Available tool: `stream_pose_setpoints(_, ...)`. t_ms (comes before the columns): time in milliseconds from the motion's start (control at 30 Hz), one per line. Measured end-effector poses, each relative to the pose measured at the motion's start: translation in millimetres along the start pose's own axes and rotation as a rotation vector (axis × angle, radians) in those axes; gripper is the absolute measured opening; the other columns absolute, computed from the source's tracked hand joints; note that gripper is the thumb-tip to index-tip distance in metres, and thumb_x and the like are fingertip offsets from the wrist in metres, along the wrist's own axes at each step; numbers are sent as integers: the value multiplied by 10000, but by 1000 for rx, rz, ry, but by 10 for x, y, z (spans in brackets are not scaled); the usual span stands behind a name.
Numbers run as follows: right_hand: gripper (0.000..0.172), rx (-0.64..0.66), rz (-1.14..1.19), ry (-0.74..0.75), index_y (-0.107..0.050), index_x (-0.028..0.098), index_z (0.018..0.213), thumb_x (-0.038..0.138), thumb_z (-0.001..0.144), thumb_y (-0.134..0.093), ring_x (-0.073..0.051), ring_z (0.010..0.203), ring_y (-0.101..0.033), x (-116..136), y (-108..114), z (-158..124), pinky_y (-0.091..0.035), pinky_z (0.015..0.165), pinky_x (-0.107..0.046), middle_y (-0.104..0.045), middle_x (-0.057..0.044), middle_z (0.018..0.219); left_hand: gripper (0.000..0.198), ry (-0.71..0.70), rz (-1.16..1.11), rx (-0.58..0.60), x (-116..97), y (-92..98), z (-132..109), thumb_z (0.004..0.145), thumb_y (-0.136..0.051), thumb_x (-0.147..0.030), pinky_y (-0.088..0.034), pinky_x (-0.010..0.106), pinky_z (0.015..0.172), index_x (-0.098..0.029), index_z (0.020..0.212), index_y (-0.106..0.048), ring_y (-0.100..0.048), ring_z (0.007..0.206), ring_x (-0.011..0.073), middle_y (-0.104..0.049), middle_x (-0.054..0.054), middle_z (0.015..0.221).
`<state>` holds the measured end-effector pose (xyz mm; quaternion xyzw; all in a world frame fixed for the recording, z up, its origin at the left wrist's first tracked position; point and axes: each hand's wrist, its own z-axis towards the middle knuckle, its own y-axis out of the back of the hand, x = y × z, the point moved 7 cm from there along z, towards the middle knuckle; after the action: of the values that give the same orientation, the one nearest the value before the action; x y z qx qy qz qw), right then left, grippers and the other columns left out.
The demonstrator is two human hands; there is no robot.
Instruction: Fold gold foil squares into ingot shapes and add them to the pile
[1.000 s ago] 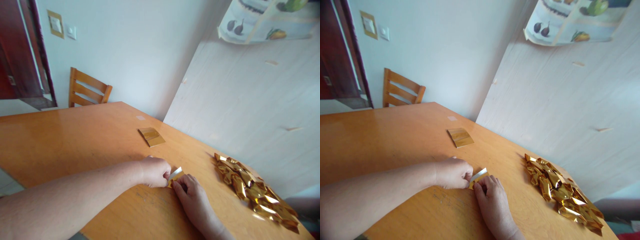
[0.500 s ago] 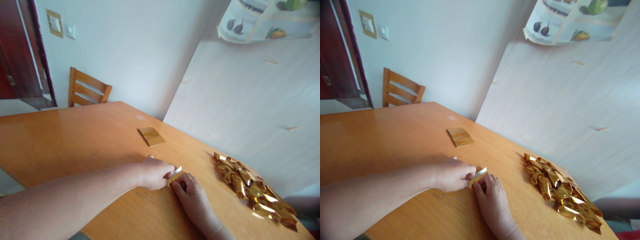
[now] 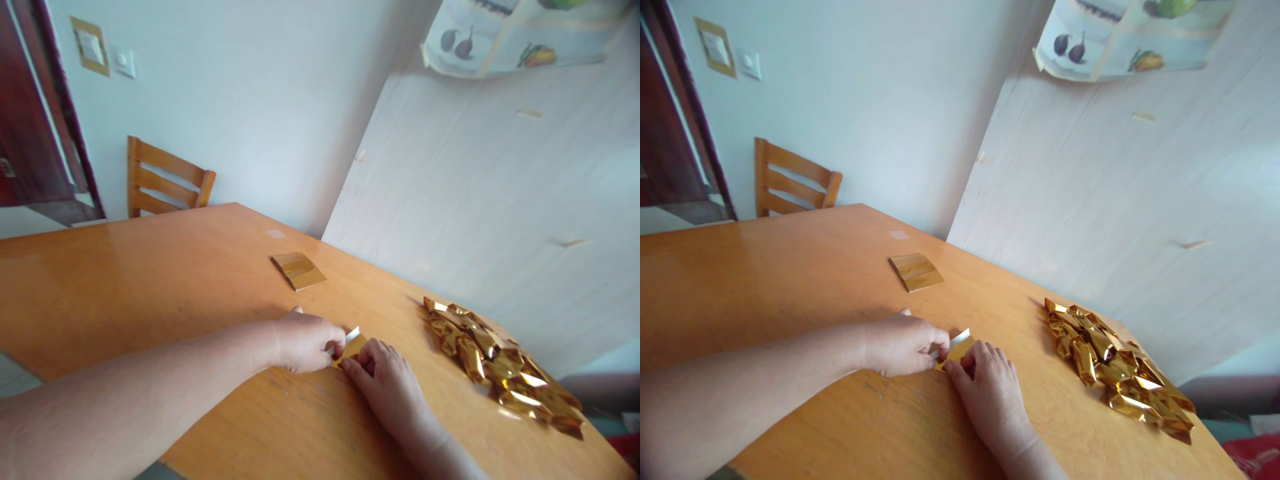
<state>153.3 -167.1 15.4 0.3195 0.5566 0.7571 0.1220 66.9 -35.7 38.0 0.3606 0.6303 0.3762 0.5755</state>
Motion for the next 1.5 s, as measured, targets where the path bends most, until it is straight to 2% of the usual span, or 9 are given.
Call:
stream_pose_setpoints(267,248,5,-41,-29,-582,229,733,428,865,-646,-209,744,-577,-137,100,-33,-348,633,-302,-656,-20,760,159,8,-16,1,17,-5,3,824,-642,-291,-388,404,946,-346,955,-715,-678,769,178,-741,-61,812)
stream_pose_setpoints(433,179,-28,46,8,-577,232,763,323,917,-581,-188,728,-592,-154,148,-104,-389,642,-286,-647,-4,761,176,2,0,7,1,4,-1,830,-629,-294,-392,393,958,-338,975,-718,-680,792,179,-749,-51,828)
stream_pose_setpoints(567,185,-55,61,176,-603,234,812,260,967,-505,-184,777,-599,106,211,-216,-418,690,-293,-643,-13,808,162,-22,-6,19,-20,13,-11,837,-616,-296,-404,403,941,-338,954,-719,-685,812,190,-752,-51,863)
stream_pose_setpoints(633,205,-1,28,302,-653,249,936,236,993,-456,-193,837,-600,299,191,-289,-435,733,-305,-647,-27,866,155,-22,-10,15,-17,14,-12,838,-616,-291,-404,404,948,-338,946,-716,-687,840,196,-752,-52,877)
stream_pose_setpoints(767,256,65,-116,389,-672,231,931,203,997,-426,-221,870,-582,514,130,-373,-461,749,-336,-636,-64,901,151,-8,-14,-2,0,14,-8,831,-627,-277,-397,410,960,-334,943,-710,-685,842,196,-748,-51,861)
stream_pose_setpoints(933,212,61,-258,403,-667,215,880,188,960,-472,-240,858,-576,597,99,-388,-480,770,-375,-640,-78,876,188,7,-17,-7,-23,19,-14,809,-609,-231,-413,413,908,-332,933,-708,-677,791,190,-740,-50,832)
stream_pose_setpoints(1033,196,68,-262,405,-673,226,903,184,948,-487,-237,859,-576,606,112,-389,-484,765,-365,-640,-77,881,120,37,-15,-50,-33,17,-6,840,-610,-323,-420,409,887,-318,909,-709,-675,786,197,-735,-40,817)
stream_pose_setpoints(1167,208,85,-246,394,-683,230,985,180,946,-485,-239,875,-574,573,125,-388,-486,763,-357,-643,-79,906,166,77,-18,-111,-14,-17,23,818,-665,-451,-408,411,911,-297,872,-700,-676,803,203,-730,-41,812)
stream_pose_setpoints(1500,204,117,-202,376,-680,242,956,177,950,-487,-233,884,-579,540,127,-390,-477,751,-334,-646,-73,910,118,106,-32,-54,4,-15,63,764,-707,-365,-398,379,906,-308,867,-701,-668,817,190,-730,-62,816)
